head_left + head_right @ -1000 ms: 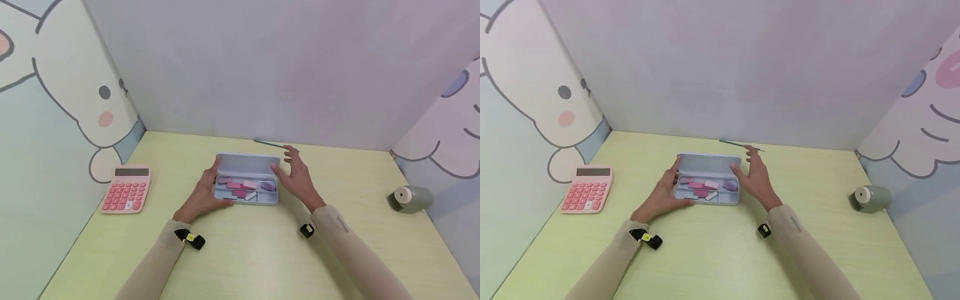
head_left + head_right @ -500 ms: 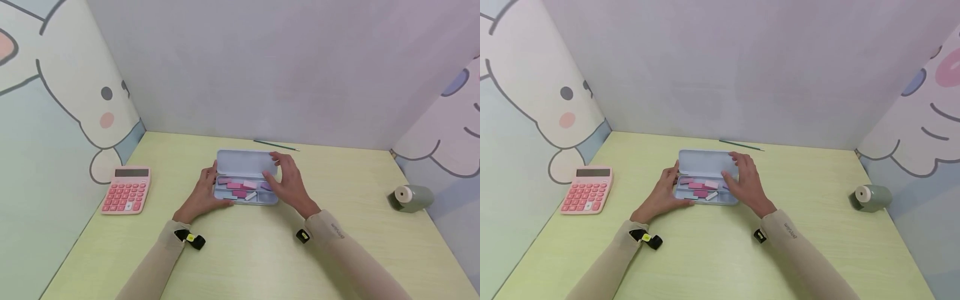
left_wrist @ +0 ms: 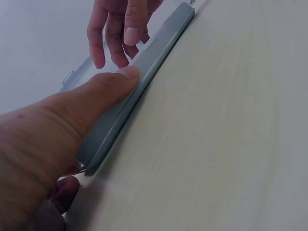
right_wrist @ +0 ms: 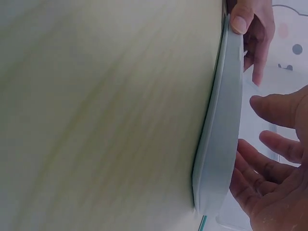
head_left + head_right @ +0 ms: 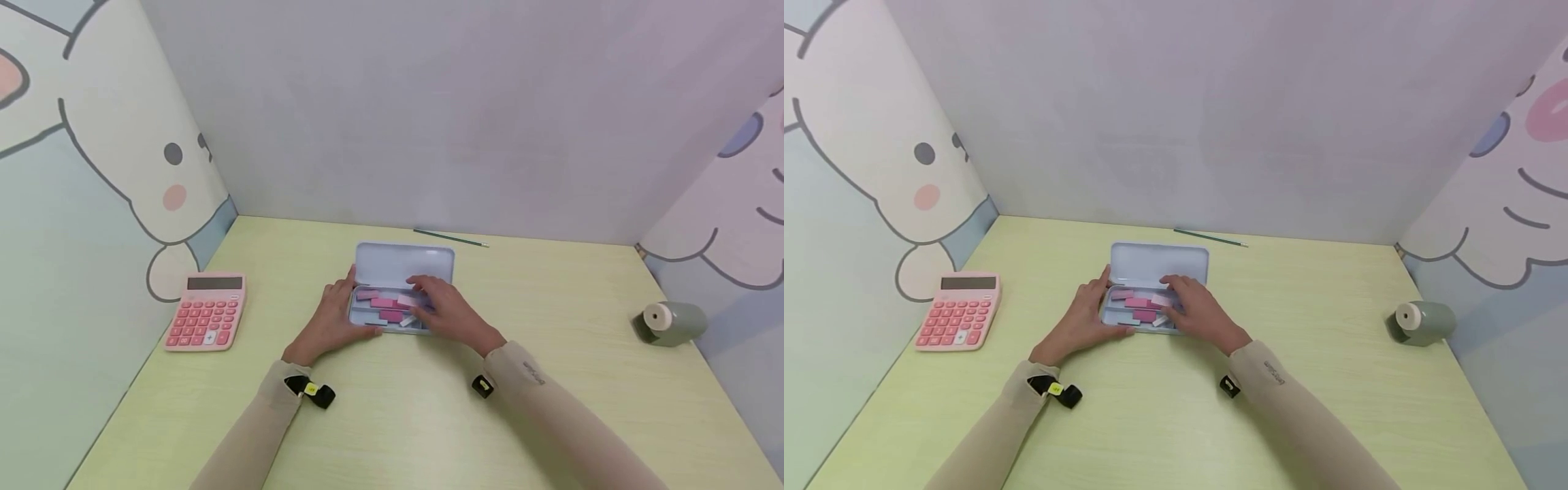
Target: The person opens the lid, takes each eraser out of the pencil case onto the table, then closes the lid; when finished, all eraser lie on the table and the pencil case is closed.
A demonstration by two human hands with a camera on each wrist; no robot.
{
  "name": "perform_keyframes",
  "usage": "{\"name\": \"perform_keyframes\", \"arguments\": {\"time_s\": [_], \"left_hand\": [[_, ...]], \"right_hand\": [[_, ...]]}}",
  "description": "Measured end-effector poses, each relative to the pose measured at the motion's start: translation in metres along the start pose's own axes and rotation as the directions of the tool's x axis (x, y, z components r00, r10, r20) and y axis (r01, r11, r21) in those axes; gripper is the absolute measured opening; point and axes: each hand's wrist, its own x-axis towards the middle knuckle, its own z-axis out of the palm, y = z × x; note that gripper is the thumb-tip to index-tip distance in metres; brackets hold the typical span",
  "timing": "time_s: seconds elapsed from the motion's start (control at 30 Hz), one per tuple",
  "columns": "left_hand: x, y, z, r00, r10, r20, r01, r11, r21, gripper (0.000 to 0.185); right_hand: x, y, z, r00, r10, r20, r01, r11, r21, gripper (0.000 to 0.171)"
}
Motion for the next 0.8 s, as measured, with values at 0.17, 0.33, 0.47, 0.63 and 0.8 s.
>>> {"name": "perform_keyframes", "arguments": {"time_s": [0.17, 0.33, 0.47, 0.63, 0.8], "left_hand": [[-0.0002, 0.001, 0.0006, 1.0, -0.007, 0.007, 0.007, 1.0, 0.007, 0.143], [-0.0001, 0.0029, -0.0004, 1.0, -0.004, 0.007, 0.004, 1.0, -0.011, 0.143], [0.0004, 0.0047, -0.0014, 1.0, 0.004, 0.009, -0.004, 1.0, -0.03, 0.142], [-0.0002, 0.0038, -0.0027, 1.0, -0.007, 0.005, 0.007, 1.0, -0.018, 0.143], [-0.0007, 0.0013, -0.0013, 1.0, -0.017, 0.011, 0.017, 1.0, -0.021, 0.143]], "right_hand": [[0.0034, -0.001, 0.0014, 1.0, 0.023, 0.008, -0.023, 1.0, 0.006, 0.042], [0.0053, -0.0007, 0.0008, 0.997, 0.054, 0.048, -0.055, 0.998, 0.012, 0.039], [0.0057, 0.0, -0.0003, 0.996, 0.073, 0.052, -0.075, 0.996, 0.045, 0.04], [0.007, 0.0002, 0.002, 0.997, 0.056, 0.059, -0.06, 0.996, 0.073, 0.043], [0.0078, -0.0002, 0.0047, 0.998, 0.043, 0.05, -0.046, 0.997, 0.066, 0.042]]}}
